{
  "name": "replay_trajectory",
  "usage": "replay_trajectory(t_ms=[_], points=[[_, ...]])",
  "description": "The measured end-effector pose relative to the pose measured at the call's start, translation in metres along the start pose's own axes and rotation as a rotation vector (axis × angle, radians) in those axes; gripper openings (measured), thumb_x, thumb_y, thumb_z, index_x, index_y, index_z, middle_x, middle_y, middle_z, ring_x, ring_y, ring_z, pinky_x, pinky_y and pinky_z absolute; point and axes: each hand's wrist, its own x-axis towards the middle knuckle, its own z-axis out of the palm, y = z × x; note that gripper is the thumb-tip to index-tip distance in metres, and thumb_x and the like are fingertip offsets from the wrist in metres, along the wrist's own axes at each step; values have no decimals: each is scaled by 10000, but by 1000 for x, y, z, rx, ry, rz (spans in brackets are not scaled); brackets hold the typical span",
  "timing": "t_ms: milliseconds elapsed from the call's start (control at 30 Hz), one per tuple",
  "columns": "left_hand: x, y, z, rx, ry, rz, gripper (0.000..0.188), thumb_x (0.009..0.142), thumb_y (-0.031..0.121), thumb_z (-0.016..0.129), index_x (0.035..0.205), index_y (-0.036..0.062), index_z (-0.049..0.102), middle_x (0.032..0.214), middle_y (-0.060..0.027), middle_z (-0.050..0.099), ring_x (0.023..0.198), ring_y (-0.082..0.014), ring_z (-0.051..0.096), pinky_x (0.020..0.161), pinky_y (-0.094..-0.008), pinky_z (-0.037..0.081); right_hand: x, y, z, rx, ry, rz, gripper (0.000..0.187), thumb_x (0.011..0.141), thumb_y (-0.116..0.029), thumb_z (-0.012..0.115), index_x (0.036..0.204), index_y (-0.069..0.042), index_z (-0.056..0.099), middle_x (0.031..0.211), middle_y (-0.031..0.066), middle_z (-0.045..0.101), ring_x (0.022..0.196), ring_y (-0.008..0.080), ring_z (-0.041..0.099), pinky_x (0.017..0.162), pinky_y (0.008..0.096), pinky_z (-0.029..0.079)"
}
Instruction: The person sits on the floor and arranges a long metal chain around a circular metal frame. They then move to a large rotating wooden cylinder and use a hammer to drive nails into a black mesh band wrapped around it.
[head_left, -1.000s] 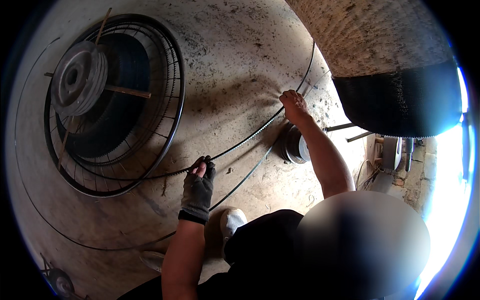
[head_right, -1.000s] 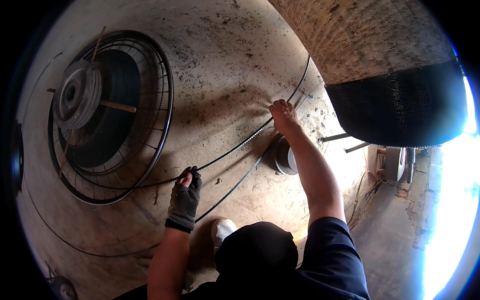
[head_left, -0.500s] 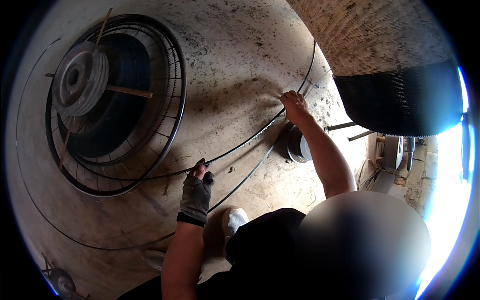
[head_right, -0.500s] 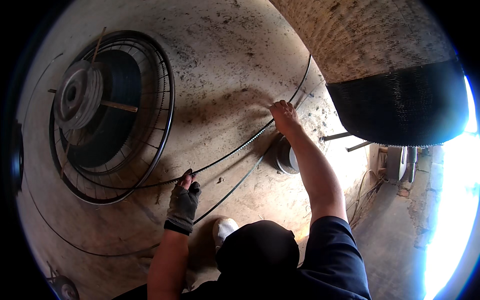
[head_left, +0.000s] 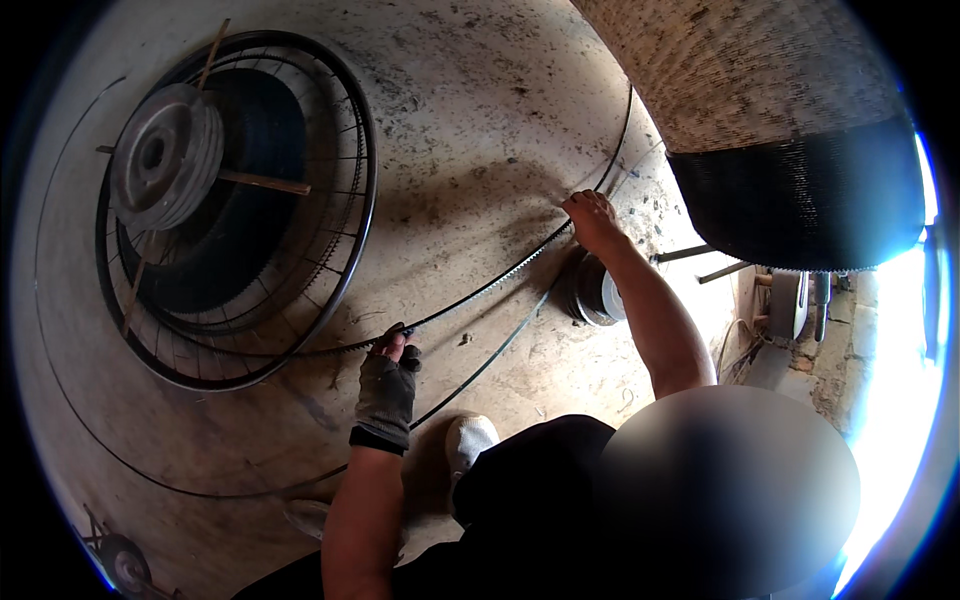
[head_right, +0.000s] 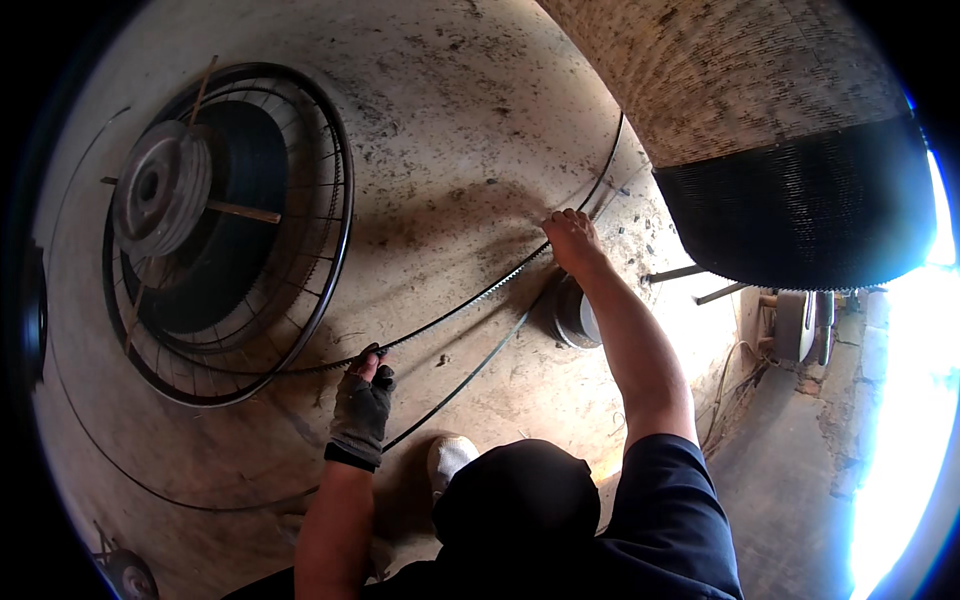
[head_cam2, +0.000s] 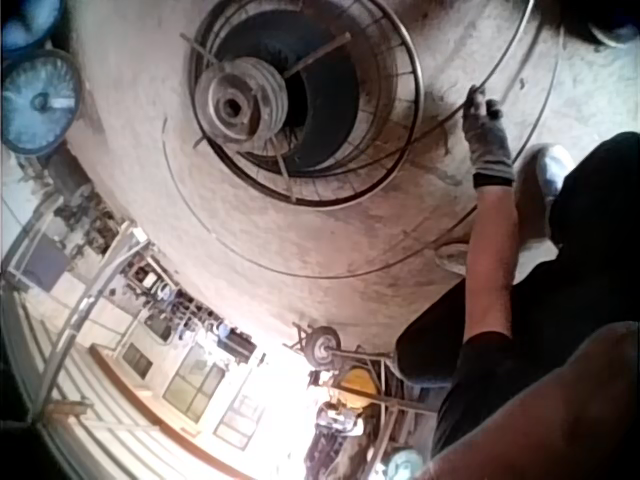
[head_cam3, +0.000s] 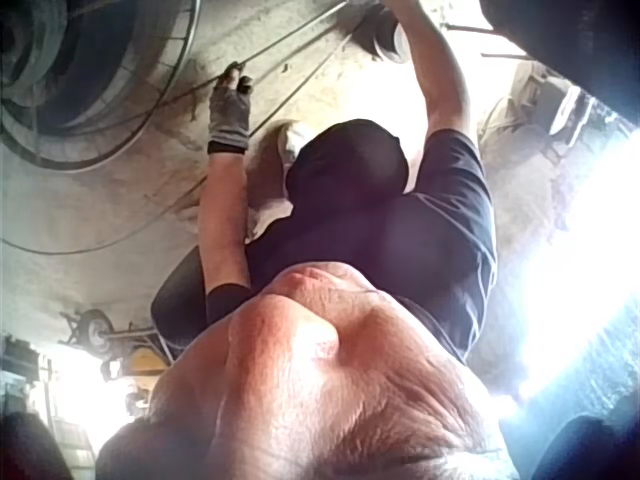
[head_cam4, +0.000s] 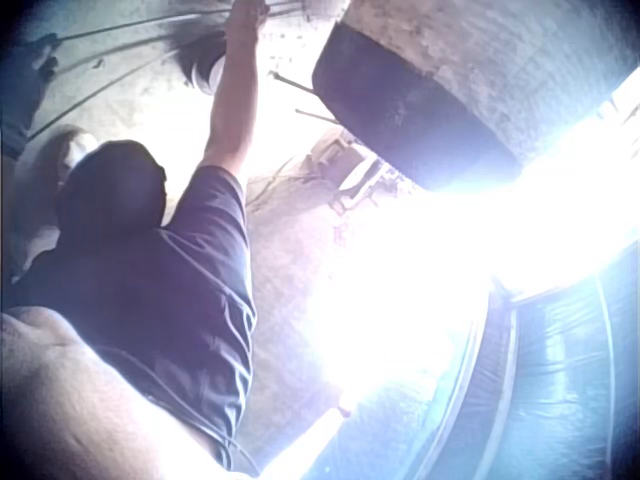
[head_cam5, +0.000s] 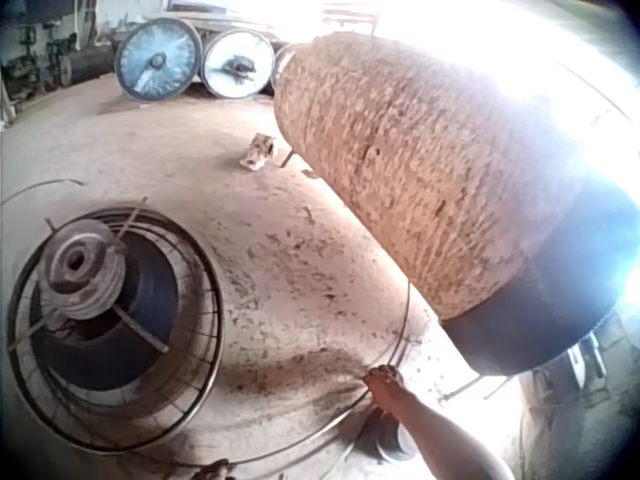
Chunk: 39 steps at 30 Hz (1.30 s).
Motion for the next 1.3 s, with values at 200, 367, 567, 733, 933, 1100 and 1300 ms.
replay_trajectory(t_ms=[200,367,567,733,933,1100,1300], points=[[-5,6,3,81,-2,59,258,995,225,572,1182,55,625,1111,-22,636,978,-120,549,835,-261,462,-6,0,6,6,64,-28,223,773,-17,589,959,-95,684,1007,79,651,1081,280,592,973,411,457],[-8,9,3,33,25,11,270,999,239,565,1188,54,620,1125,-29,638,1002,-134,556,854,-273,467,-7,-2,4,-22,47,-37,209,781,-33,591,951,-106,688,1010,76,650,1079,277,589,967,410,460],[-9,12,-1,77,65,52,274,1001,275,559,1181,82,631,1089,-19,653,916,-123,550,812,-280,465,-10,-4,4,1,84,-66,185,799,-60,591,945,-111,692,992,68,643,1065,267,588,963,406,459],[0,15,-12,40,79,46,278,1000,299,560,1176,97,635,1039,1,654,832,-114,552,755,-295,470,-9,-5,0,-4,83,-53,178,807,-67,588,942,-114,693,987,63,639,1066,262,586,967,404,453],[2,22,-19,73,45,74,283,999,303,568,1177,93,630,1008,6,649,812,-106,552,731,-288,467,-8,-6,0,-54,40,-61,159,800,-73,584,920,-104,684,987,75,632,1067,263,580,946,401,458],[2,24,-26,32,43,100,282,994,305,579,1167,88,627,989,9,646,796,-105,550,716,-276,459,-7,-8,-3,-56,58,-69,140,795,-74,585,907,-97,667,981,78,627,1054,271,577,918,400,462],[-1,28,-29,-10,90,99,264,980,295,599,1140,87,630,975,7,640,802,-107,549,733,-289,452,-6,-15,-14,-131,-26,-39,142,796,-65,599,927,-86,650,1007,88,618,1056,277,574,900,401,467]])
